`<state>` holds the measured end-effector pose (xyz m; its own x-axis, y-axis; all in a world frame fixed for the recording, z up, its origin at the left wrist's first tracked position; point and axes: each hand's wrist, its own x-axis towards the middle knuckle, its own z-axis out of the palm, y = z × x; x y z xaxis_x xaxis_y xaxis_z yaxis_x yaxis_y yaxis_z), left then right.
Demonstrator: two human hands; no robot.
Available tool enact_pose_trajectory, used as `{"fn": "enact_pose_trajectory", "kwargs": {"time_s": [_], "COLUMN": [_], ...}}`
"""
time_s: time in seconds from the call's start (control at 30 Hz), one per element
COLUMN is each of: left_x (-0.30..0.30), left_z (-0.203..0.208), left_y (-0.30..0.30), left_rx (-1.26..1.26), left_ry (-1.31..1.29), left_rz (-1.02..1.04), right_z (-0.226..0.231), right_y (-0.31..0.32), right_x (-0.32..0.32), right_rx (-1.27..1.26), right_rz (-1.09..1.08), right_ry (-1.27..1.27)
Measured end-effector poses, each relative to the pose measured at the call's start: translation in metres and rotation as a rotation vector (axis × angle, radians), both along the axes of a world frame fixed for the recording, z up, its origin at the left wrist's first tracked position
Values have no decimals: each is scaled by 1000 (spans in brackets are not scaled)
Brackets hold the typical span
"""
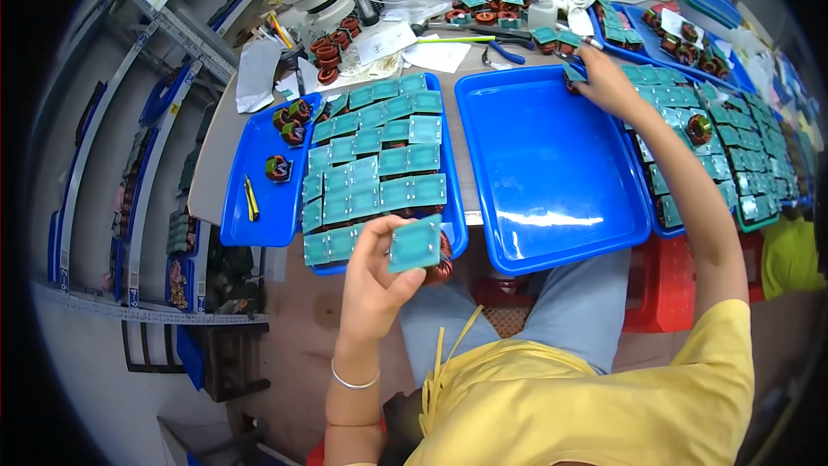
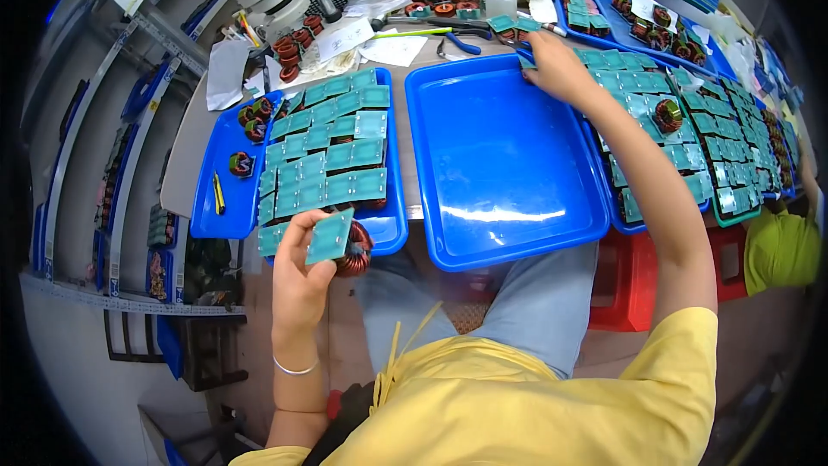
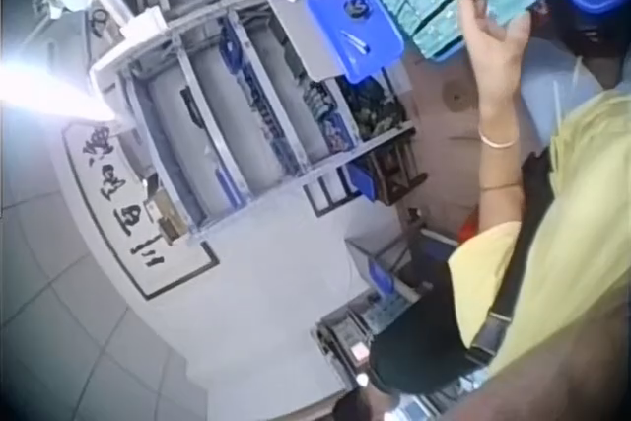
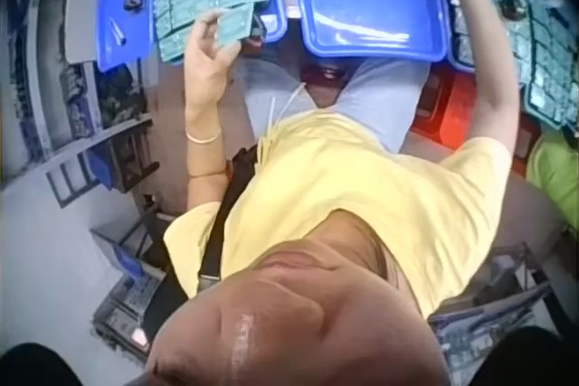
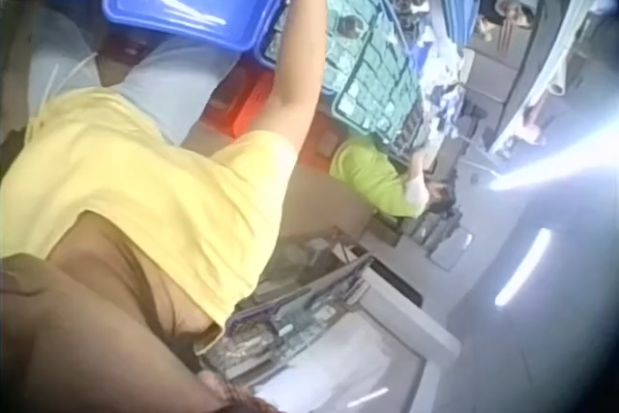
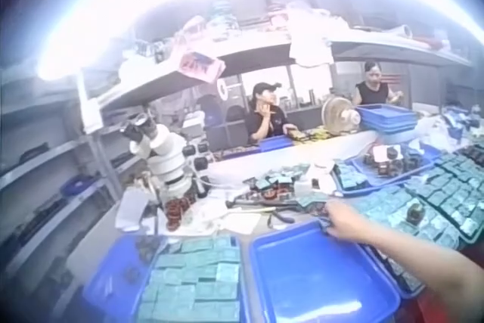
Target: Trimming the leads of transformers on circuit boards and organizing them into trays.
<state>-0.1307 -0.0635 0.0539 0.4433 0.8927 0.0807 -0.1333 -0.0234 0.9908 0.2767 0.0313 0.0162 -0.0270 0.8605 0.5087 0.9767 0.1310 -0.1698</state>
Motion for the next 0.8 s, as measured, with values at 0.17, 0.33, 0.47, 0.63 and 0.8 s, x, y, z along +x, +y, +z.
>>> {"fn": "enact_pose_trajectory", "kwargs": {"time_s": [0.17,0.33,0.47,0.63,0.8], "left_x": [23,43,56,55,52], "left_z": [-1,-2,2,-2,1], "left_y": [-17,-31,-43,-54,-64], "left_rx": [-212,-373,-363,-216,-379], "left_ry": [-250,-325,-351,-259,-299], "left_rz": [-158,-261,-252,-204,-194], "right_z": [59,74,73,72,75], "right_y": [-79,-134,-152,-167,-172], "right_x": [-96,-142,-149,-154,-151], "right_rx": [-333,-419,-503,-261,-254], "right_rz": [467,756,719,676,670], "right_ry": [827,945,851,821,861]}}
